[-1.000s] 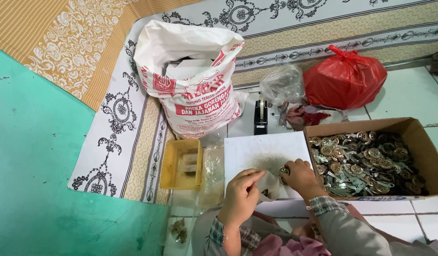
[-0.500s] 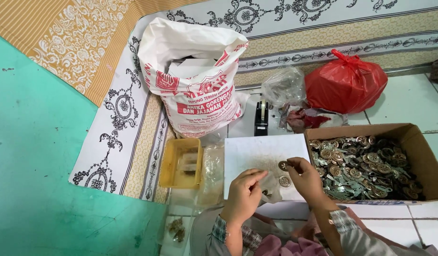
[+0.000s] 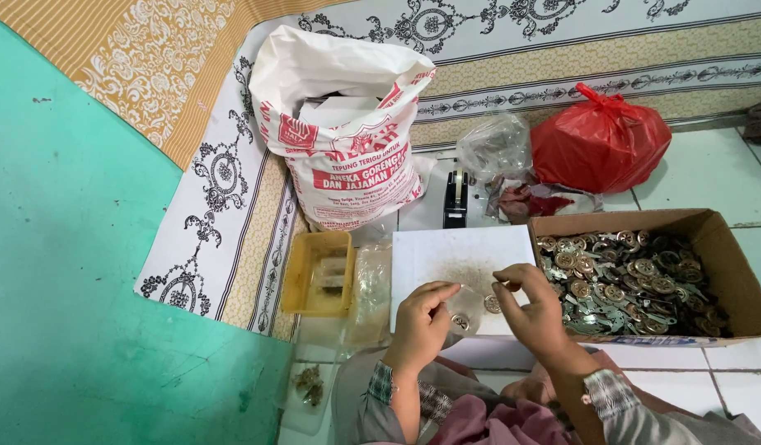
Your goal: Sorting and arranging small metal decorative components from a box onto a white board, followed by using a tape dispenser.
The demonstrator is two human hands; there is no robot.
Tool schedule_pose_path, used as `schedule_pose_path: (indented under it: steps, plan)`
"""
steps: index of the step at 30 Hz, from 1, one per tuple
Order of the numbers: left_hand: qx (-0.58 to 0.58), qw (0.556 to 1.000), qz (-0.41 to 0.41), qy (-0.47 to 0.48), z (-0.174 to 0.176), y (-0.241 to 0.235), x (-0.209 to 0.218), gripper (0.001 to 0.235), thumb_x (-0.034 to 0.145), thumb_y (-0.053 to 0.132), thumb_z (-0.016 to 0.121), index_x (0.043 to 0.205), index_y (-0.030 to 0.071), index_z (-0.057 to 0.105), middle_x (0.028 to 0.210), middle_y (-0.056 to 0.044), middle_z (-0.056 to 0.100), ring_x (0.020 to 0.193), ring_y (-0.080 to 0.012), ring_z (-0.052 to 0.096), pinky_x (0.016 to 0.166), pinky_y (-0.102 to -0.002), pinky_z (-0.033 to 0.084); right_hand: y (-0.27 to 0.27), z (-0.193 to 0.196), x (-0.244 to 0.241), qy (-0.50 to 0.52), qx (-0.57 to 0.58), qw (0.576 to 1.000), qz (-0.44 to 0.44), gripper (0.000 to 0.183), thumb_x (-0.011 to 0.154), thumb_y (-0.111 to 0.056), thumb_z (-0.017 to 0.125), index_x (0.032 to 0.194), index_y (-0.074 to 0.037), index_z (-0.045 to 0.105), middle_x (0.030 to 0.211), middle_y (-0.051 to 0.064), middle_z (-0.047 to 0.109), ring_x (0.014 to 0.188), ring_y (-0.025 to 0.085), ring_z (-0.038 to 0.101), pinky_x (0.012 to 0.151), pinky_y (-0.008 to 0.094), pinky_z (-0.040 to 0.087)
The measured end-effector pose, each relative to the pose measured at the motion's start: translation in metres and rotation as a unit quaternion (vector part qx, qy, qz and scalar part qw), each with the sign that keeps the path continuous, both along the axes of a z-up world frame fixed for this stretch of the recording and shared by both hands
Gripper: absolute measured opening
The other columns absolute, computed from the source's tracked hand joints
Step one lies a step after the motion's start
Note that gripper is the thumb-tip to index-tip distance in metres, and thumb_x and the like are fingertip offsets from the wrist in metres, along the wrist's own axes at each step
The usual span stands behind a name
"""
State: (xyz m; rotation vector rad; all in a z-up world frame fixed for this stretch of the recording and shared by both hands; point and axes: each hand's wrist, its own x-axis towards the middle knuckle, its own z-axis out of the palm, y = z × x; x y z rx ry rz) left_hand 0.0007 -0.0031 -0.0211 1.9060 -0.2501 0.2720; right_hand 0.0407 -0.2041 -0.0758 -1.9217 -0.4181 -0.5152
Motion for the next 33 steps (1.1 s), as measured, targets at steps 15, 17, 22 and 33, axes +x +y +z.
schedule_pose_path:
  steps: [15, 17, 22, 33]
  plan:
    - [-0.031, 0.995, -0.017, -0.089, 0.062, 0.002, -0.023, 0.039, 0.079, -0.017, 0.059, 0.111, -0.002, 0.075, 0.118, -0.012, 0.075, 0.065, -0.0097, 0.058, 0.055, -0.021, 0.049, -0.022, -0.135, 0.047, 0.373, -0.403, 0.834, -0.053, 0.047, 0.089, -0.041, 0.067, 0.135, -0.03, 0.064, 0.127, 0.007, 0.061, 0.124, 0.028, 0.059, 0.104, 0.044, 0.053]
    - [-0.038, 0.997, -0.019, -0.066, 0.049, 0.003, -0.023, 0.04, 0.079, -0.017, 0.058, 0.112, -0.001, 0.075, 0.12, -0.012, 0.075, 0.067, -0.0093, 0.059, 0.057, -0.021, 0.049, -0.025, -0.149, 0.047, 0.355, -0.386, 0.849, -0.052, 0.047, 0.087, -0.041, 0.071, 0.132, -0.028, 0.067, 0.122, 0.009, 0.062, 0.122, 0.031, 0.059, 0.105, 0.044, 0.052]
    - [-0.03, 0.998, -0.014, -0.045, 0.032, 0.004, -0.018, 0.038, 0.08, -0.014, 0.058, 0.112, -0.002, 0.075, 0.12, -0.013, 0.074, 0.066, -0.0099, 0.057, 0.056, -0.022, 0.048, -0.03, -0.159, 0.056, 0.351, -0.354, 0.866, -0.042, 0.042, 0.078, -0.032, 0.077, 0.116, -0.016, 0.071, 0.113, 0.01, 0.07, 0.107, 0.029, 0.068, 0.094, 0.041, 0.056]
    - [0.023, 0.999, -0.011, -0.029, 0.021, -0.011, -0.013, 0.037, 0.081, -0.011, 0.058, 0.112, -0.001, 0.075, 0.12, -0.013, 0.074, 0.059, -0.0094, 0.052, 0.052, -0.023, 0.046, -0.036, -0.162, 0.048, 0.416, -0.26, 0.87, -0.05, 0.036, 0.079, -0.034, 0.081, 0.105, -0.013, 0.069, 0.097, 0.004, 0.077, 0.09, 0.02, 0.073, 0.081, 0.033, 0.055]
